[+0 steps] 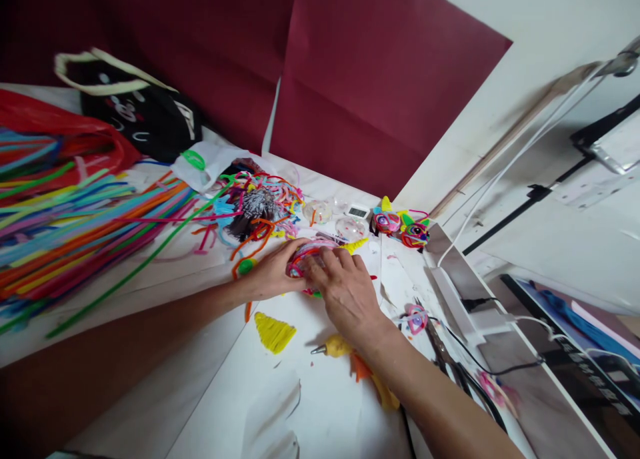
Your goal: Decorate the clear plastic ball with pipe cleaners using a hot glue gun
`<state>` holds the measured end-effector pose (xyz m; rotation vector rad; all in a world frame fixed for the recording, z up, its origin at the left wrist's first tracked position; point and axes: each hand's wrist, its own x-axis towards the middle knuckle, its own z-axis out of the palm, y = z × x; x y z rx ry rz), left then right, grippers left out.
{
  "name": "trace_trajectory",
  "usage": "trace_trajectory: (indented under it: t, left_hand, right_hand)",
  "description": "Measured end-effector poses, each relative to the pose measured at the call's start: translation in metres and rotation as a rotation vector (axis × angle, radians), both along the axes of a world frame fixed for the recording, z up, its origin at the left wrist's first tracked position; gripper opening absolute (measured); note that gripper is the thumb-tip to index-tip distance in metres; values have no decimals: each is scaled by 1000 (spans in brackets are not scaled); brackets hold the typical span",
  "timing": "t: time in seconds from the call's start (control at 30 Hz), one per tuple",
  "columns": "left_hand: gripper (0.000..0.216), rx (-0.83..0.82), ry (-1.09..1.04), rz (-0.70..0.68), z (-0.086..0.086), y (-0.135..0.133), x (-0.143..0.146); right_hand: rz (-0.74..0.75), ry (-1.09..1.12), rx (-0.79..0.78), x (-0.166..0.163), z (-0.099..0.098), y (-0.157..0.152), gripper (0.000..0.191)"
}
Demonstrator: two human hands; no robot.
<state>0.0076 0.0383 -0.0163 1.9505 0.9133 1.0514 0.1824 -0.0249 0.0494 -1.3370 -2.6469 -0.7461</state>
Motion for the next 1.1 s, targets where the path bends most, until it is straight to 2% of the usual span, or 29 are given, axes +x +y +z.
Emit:
trace_trajectory:
  t: [0.5,0.73,0.9,1.1]
  left_hand:
    - [81,-27,-34,-14,-2,3,-2]
    - [45,-122,-147,-75,-6,12,-7]
    - [42,-182,-214,-100,-9,16,-4]
    - [47,-283,-275,-114,-1,15,-1]
  right_hand:
    - [-29,-37,52,-6,-3,1,36]
    - [-30,-35,63,-6,-2,1,40]
    - [-37,-22,51,-7,-2,0,38]
    - [-42,-14,31,-6,-3,-1,38]
